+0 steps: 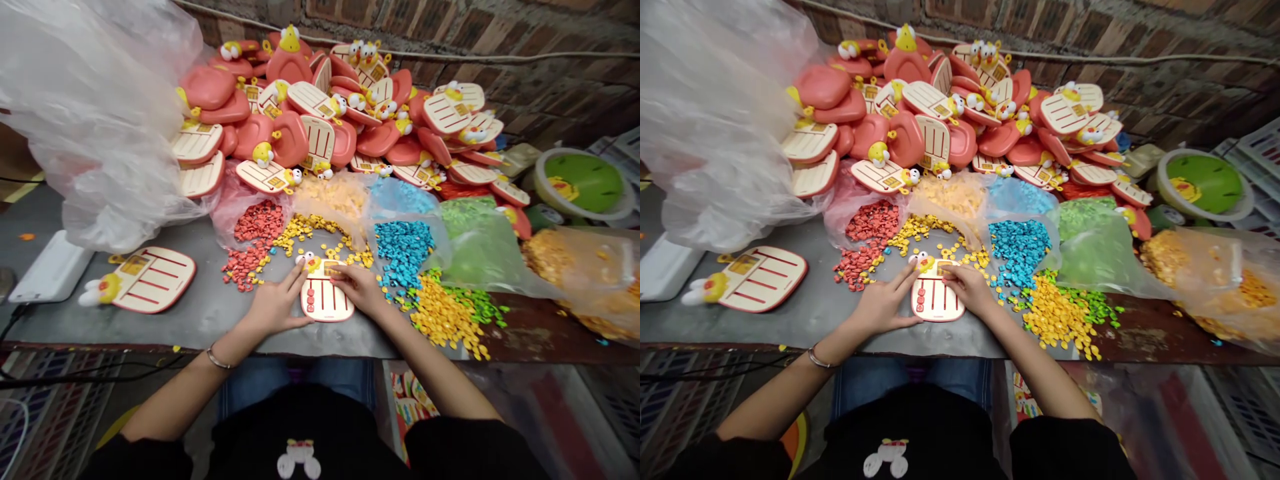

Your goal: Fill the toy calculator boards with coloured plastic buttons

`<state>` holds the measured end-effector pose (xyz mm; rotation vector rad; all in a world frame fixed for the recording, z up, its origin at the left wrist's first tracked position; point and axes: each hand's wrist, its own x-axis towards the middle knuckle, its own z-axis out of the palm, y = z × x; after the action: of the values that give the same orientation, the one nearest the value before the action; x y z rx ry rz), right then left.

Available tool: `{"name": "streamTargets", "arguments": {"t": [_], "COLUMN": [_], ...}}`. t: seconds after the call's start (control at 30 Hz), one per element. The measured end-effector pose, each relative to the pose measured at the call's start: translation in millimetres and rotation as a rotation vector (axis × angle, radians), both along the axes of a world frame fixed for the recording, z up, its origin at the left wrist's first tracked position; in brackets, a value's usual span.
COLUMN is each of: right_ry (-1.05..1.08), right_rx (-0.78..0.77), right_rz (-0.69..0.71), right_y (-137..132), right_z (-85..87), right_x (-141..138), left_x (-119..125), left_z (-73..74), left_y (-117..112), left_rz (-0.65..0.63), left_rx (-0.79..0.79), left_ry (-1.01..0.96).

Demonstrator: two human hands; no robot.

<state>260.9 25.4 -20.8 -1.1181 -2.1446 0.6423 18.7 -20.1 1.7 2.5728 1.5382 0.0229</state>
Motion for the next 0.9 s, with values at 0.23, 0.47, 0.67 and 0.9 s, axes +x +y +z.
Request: {"name": "streamTargets", "arguments": {"t": [0.23, 0.47, 0.67, 0.9], "right_ry": [0.019, -0.014, -0.285, -0.509], "right_rx": [-0.079, -0.154, 0.089, 0.122], "right_rz": [0.182, 0.293, 0.028, -0.069], "right_y": [12, 13, 71, 90], "right_z": [9.0, 23.8, 22.3, 15.9], "right_x": [-32, -18, 0, 10], "left_x": [1, -3, -6, -7], "left_z": [3.2, -1.4, -1.3, -0.1], "left_y": [2, 3, 3, 3], "left_rz": [0.004, 0.003, -0.011, -0.032], "left_rx": [-0.003, -0.013, 0.009, 0.032], "left_ry": [0.012, -0.048, -0.091, -0.133]}}
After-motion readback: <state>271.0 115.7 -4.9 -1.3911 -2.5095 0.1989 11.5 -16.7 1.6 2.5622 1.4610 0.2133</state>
